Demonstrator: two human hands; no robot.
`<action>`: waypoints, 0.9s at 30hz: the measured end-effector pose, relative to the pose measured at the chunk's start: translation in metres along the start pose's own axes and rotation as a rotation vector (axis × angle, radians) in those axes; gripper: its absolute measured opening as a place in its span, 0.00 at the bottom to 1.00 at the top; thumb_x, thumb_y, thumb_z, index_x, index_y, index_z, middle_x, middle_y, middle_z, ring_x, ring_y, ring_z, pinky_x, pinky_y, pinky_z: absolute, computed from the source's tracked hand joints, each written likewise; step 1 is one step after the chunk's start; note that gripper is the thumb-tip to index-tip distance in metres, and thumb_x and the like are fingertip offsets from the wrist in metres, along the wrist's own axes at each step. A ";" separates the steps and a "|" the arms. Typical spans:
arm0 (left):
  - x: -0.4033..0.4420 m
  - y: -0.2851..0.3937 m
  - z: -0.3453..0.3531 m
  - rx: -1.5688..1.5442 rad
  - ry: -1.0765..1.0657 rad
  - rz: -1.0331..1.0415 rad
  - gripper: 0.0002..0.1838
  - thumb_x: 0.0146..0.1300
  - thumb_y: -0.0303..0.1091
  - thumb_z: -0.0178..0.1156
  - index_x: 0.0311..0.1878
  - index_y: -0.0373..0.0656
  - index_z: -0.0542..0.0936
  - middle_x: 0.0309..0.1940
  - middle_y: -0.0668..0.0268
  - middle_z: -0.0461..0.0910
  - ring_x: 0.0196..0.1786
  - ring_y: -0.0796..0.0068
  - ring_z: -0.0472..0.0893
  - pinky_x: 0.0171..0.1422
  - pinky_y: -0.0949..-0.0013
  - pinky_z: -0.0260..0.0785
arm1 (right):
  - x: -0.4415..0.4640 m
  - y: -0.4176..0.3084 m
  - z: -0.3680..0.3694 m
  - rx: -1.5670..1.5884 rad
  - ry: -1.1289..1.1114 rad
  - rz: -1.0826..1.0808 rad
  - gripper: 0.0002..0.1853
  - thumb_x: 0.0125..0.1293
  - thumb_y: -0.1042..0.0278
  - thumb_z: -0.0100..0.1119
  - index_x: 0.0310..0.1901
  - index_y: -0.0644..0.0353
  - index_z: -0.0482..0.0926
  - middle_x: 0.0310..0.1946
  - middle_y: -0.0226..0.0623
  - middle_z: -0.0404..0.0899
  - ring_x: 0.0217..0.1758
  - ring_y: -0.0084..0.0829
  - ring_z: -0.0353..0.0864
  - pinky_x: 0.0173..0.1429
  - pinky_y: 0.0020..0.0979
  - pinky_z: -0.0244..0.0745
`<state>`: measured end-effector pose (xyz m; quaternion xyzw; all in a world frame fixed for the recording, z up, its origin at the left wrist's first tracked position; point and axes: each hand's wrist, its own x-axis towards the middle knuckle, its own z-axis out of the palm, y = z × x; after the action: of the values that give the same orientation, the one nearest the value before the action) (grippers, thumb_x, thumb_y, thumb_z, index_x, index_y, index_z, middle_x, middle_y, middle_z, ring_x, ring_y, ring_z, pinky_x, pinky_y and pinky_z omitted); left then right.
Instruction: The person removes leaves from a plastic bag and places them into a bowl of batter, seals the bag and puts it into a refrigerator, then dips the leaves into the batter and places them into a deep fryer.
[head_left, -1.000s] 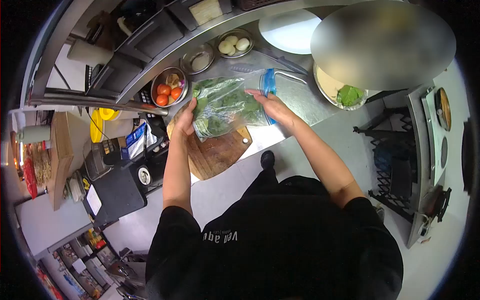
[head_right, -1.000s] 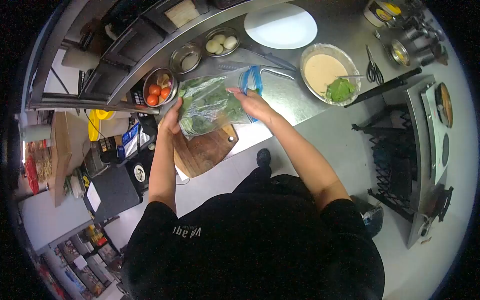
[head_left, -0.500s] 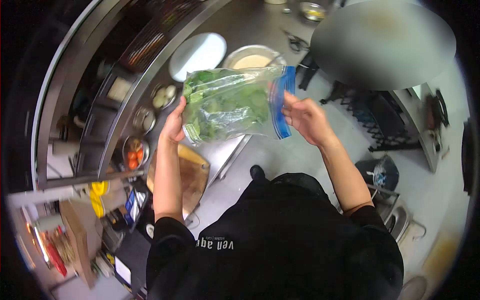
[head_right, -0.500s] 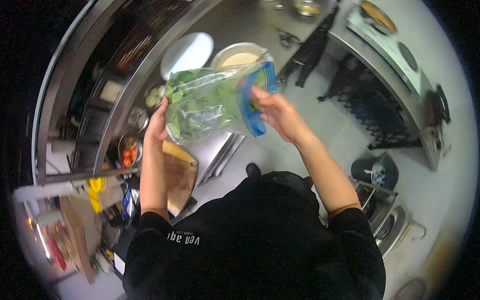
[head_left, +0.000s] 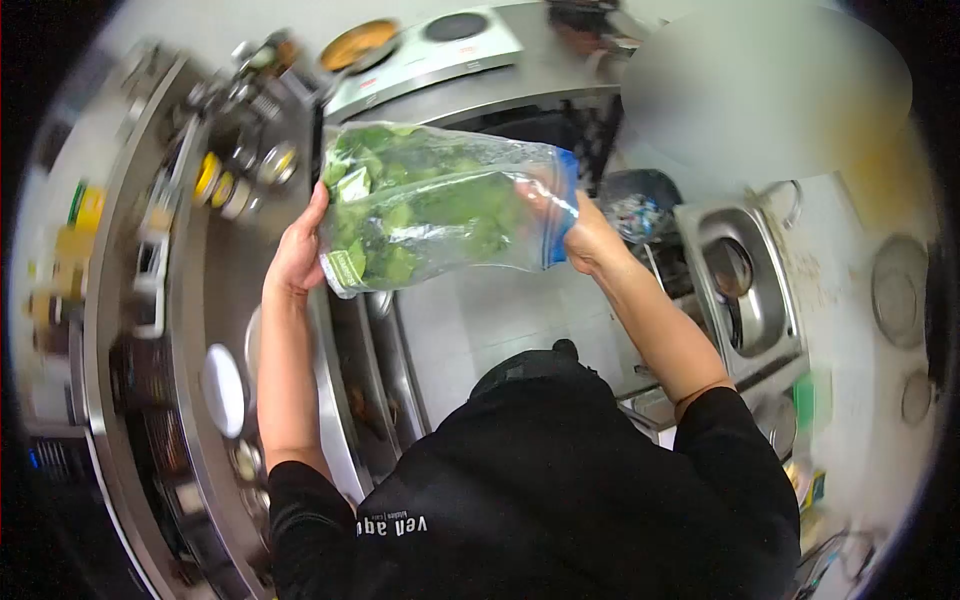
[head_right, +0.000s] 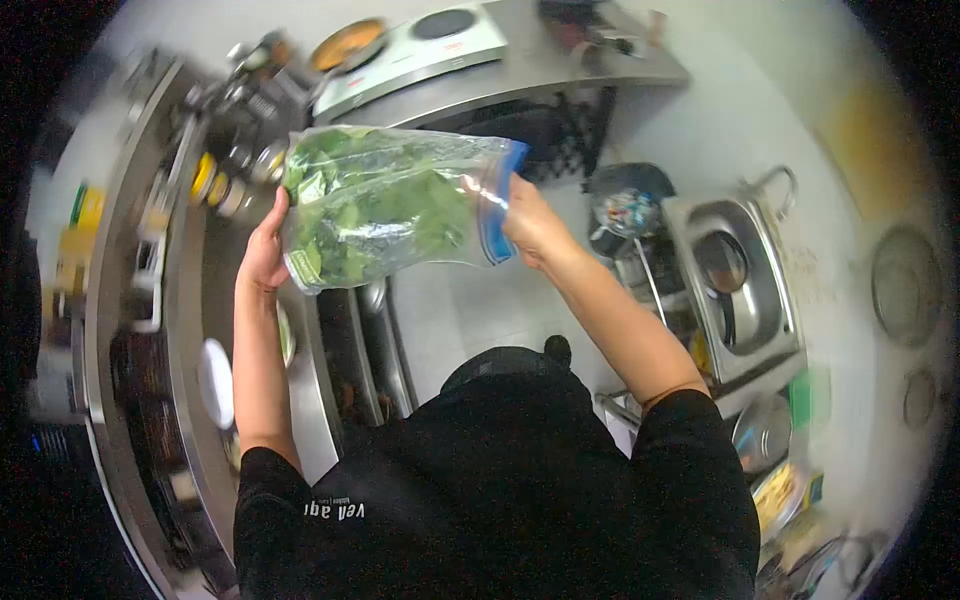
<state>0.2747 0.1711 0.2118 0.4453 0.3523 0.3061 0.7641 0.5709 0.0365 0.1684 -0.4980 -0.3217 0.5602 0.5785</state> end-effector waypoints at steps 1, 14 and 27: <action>0.027 0.007 0.031 0.060 -0.049 -0.024 0.29 0.69 0.54 0.45 0.63 0.40 0.67 0.55 0.58 0.75 0.53 0.66 0.78 0.57 0.61 0.72 | -0.005 -0.008 -0.028 0.032 0.078 -0.056 0.27 0.65 0.59 0.58 0.63 0.59 0.67 0.54 0.41 0.74 0.57 0.32 0.70 0.61 0.33 0.63; 0.194 -0.017 0.493 0.746 -0.947 0.012 0.26 0.73 0.47 0.39 0.73 0.57 0.53 0.68 0.69 0.60 0.64 0.76 0.66 0.67 0.69 0.61 | -0.108 -0.071 -0.327 0.339 0.624 -0.354 0.28 0.68 0.50 0.49 0.65 0.58 0.63 0.61 0.39 0.68 0.58 0.36 0.71 0.55 0.39 0.72; 0.182 -0.037 0.695 1.329 -1.136 0.145 0.29 0.71 0.55 0.37 0.62 0.41 0.68 0.59 0.58 0.72 0.57 0.65 0.72 0.62 0.61 0.60 | -0.159 -0.095 -0.427 0.562 0.750 -0.434 0.20 0.70 0.53 0.42 0.55 0.57 0.72 0.49 0.37 0.78 0.48 0.38 0.78 0.45 0.43 0.75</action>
<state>0.9465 -0.0254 0.3770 0.9047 -0.0052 -0.1825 0.3850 0.9729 -0.1976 0.1605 -0.4119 -0.0252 0.2751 0.8683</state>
